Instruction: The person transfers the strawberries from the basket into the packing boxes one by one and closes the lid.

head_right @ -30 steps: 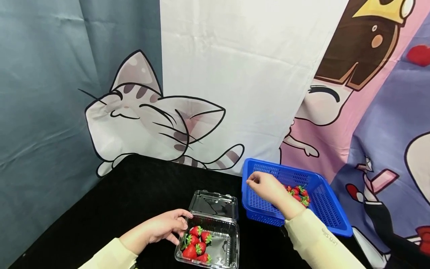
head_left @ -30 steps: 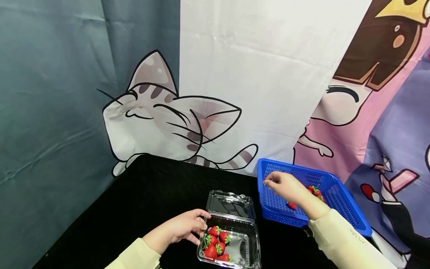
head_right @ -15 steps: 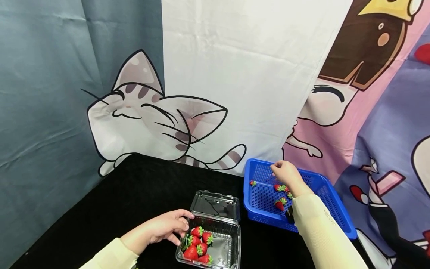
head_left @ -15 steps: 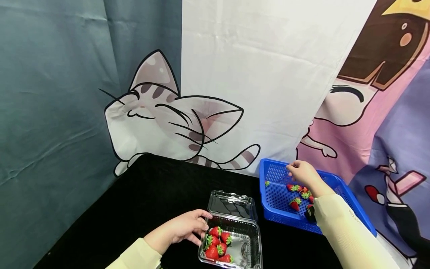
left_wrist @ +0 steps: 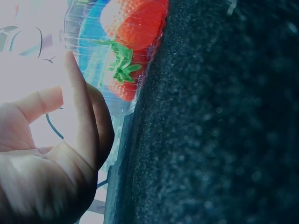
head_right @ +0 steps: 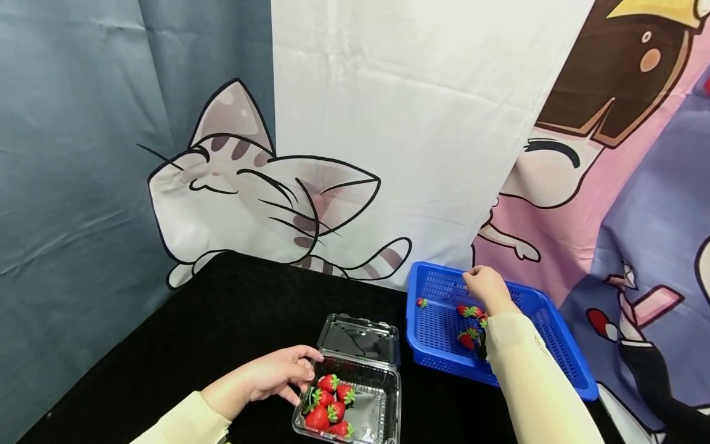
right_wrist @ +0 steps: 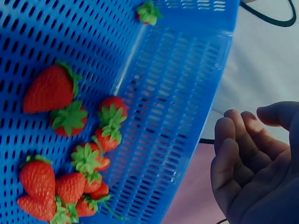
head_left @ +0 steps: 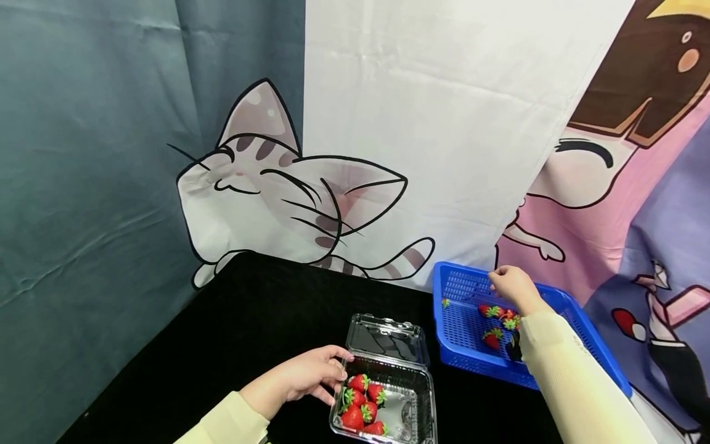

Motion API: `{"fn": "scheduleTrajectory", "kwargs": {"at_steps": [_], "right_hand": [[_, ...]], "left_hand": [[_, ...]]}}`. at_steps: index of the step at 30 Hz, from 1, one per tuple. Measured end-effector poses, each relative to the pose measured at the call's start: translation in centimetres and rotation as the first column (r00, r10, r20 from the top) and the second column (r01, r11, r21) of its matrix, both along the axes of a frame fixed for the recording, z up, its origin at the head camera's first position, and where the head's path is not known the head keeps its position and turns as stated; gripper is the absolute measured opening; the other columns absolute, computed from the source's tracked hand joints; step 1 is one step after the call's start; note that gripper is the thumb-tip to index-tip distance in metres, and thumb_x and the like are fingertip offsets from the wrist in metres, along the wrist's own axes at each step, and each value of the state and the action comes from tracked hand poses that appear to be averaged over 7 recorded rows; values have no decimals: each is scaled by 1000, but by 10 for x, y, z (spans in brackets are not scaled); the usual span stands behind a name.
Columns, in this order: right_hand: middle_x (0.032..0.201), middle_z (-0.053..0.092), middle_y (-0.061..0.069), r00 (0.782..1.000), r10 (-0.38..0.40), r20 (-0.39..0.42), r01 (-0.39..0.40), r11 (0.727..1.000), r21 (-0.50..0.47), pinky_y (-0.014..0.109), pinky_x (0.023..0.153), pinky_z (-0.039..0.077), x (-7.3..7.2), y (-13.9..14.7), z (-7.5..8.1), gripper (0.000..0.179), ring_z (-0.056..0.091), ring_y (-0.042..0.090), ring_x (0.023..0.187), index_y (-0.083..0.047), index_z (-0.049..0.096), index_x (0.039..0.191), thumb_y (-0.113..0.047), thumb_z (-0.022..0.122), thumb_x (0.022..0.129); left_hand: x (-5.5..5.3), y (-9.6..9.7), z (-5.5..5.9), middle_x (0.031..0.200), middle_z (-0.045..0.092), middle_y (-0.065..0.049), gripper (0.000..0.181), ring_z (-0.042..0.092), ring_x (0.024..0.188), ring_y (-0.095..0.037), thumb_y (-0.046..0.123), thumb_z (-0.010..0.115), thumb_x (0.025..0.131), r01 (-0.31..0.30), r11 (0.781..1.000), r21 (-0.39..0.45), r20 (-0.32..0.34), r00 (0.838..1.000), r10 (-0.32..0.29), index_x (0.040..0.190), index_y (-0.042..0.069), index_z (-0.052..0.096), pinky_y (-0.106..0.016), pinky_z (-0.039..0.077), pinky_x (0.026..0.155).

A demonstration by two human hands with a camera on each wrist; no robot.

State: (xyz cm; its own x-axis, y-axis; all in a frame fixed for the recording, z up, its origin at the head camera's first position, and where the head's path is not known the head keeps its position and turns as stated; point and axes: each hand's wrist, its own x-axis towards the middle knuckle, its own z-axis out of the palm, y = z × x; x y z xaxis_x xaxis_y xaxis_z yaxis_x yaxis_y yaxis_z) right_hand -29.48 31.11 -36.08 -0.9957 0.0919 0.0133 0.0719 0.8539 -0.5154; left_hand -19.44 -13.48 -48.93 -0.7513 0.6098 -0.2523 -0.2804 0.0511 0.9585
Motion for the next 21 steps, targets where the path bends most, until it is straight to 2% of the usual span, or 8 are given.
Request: {"fn": "scheduleTrajectory", "kwargs": {"at_steps": [7, 10, 14, 19, 21], "right_hand": [[86, 67, 13, 999, -6, 33, 5, 1000, 25, 34, 58, 47, -11, 9, -17, 29, 62, 28, 78, 1, 58, 94, -23, 40, 97], [90, 67, 17, 998, -6, 67, 4, 1000, 30, 34, 56, 46, -16, 15, -27, 32, 60, 27, 73, 1, 57, 94, -24, 40, 99], [100, 67, 24, 993, 4, 115, -10, 999, 52, 36, 58, 46, -19, 20, -36, 39, 61, 27, 76, 7, 60, 105, -26, 41, 101], [75, 60, 13, 980, 27, 196, -35, 999, 40, 38, 59, 49, -24, 22, -47, 43, 57, 25, 66, 12, 55, 118, -27, 45, 101], [71, 56, 10, 975, 38, 220, -46, 998, 31, 38, 59, 51, -27, 22, -51, 45, 55, 22, 63, 14, 52, 120, -25, 47, 100]], "left_hand": [[0, 1, 0, 93, 59, -8, 43, 58, 74, -16, 6, 60, 91, -3, 1000, 4, 0, 1000, 3, 133, 2, 50, -27, 58, 55], [-1, 1, -1, 93, 59, -9, 43, 58, 73, -16, 6, 60, 91, -4, 1000, 3, 1, 1000, 4, 133, 3, 50, -26, 58, 54], [-1, 2, -1, 93, 59, -9, 43, 58, 73, -16, 6, 60, 91, -4, 1000, 2, 1, 1000, 4, 132, 3, 50, -26, 58, 54], [-2, 1, -1, 91, 59, -8, 42, 58, 72, -16, 6, 60, 92, -2, 1000, 6, 7, 1000, 2, 132, 3, 50, -26, 58, 53], [-2, 1, -1, 90, 59, -8, 42, 58, 72, -16, 6, 60, 92, -3, 1000, 10, 10, 1000, 3, 133, 3, 50, -25, 58, 53]]}}
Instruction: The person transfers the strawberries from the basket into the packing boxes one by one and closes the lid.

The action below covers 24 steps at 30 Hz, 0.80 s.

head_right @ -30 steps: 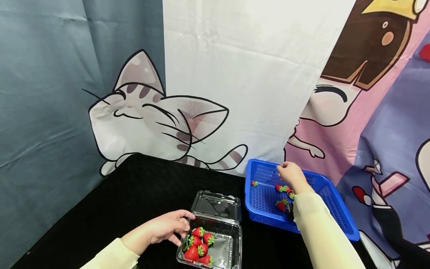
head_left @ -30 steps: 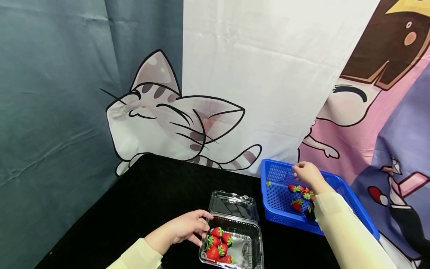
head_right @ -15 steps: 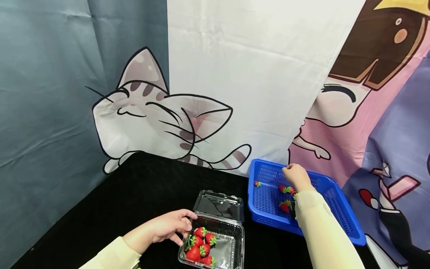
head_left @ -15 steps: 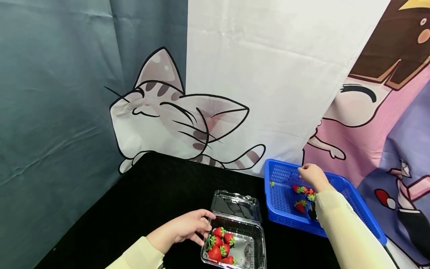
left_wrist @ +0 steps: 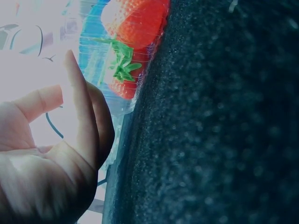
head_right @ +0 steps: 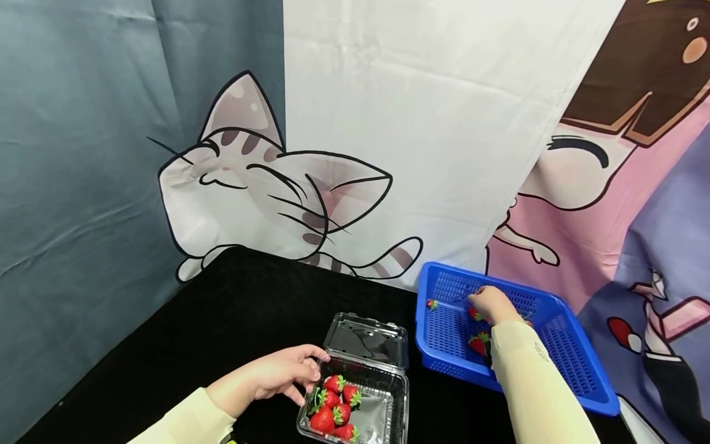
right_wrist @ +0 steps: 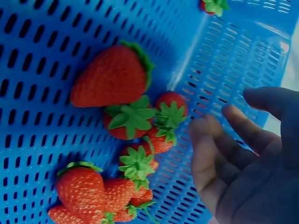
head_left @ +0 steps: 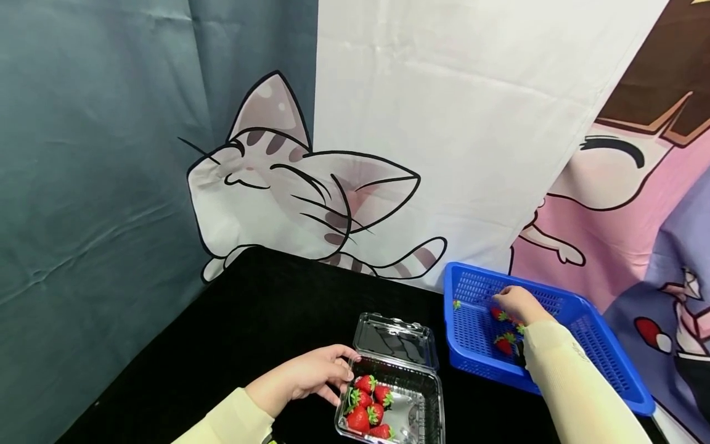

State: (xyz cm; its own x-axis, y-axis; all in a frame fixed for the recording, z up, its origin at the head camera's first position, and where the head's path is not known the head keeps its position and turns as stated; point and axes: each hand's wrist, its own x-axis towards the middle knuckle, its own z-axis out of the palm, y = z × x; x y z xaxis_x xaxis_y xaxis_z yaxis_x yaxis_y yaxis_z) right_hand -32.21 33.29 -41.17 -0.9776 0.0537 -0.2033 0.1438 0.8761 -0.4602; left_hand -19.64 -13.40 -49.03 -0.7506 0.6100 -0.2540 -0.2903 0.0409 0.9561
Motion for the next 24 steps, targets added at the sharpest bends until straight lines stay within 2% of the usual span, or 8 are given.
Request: {"fn": "scheduleTrajectory", "kwargs": {"at_steps": [2, 6, 8, 15, 20, 24], "right_hand": [[77, 57, 12, 1000, 2, 25, -2, 1000, -11, 37, 58, 52, -1, 2, -3, 47, 54, 21, 63, 16, 49, 125, -24, 49, 99], [102, 58, 24, 995, 1, 96, 3, 999, -43, 36, 57, 52, -2, 4, -10, 50, 53, 23, 68, 16, 43, 132, -20, 51, 98], [106, 58, 26, 991, 6, 132, 1, 998, -57, 37, 57, 52, -3, 5, -13, 52, 52, 24, 67, 15, 40, 136, -19, 52, 99], [109, 56, 28, 986, 40, 164, -36, 999, -31, 40, 61, 55, -5, 3, -14, 52, 55, 26, 70, 13, 41, 137, -17, 55, 97], [105, 54, 26, 983, 66, 173, -62, 998, -25, 31, 51, 48, -4, 3, -14, 47, 45, 17, 56, 14, 43, 133, -11, 55, 96], [106, 54, 27, 980, 82, 180, -80, 997, -20, 26, 49, 42, -4, 1, -14, 44, 39, 13, 52, 16, 44, 131, -8, 55, 96]], "left_hand": [[0, 0, 0, 90, 59, -8, 42, 58, 72, -15, 6, 59, 92, 3, 1000, 4, 3, 1000, -3, 133, 2, 49, -25, 58, 53], [0, 1, 0, 91, 59, -8, 41, 58, 72, -15, 6, 59, 93, 5, 1000, 3, 8, 1000, -5, 133, 3, 50, -25, 58, 53], [0, 1, 0, 92, 59, -8, 41, 58, 72, -16, 6, 59, 93, 4, 1000, -1, 9, 1000, -4, 132, 3, 50, -25, 58, 53], [-1, 0, 3, 91, 59, -8, 41, 58, 72, -15, 6, 59, 93, 6, 1000, -1, 12, 1000, -6, 133, 3, 49, -25, 57, 53], [-1, 1, 3, 90, 59, -8, 41, 58, 72, -15, 6, 59, 92, 5, 1000, 4, 8, 1000, -5, 132, 2, 49, -25, 58, 53], [0, 1, 3, 90, 59, -7, 40, 58, 72, -15, 5, 59, 93, -2, 1000, -1, 5, 1000, 2, 132, 3, 49, -25, 57, 53]]}}
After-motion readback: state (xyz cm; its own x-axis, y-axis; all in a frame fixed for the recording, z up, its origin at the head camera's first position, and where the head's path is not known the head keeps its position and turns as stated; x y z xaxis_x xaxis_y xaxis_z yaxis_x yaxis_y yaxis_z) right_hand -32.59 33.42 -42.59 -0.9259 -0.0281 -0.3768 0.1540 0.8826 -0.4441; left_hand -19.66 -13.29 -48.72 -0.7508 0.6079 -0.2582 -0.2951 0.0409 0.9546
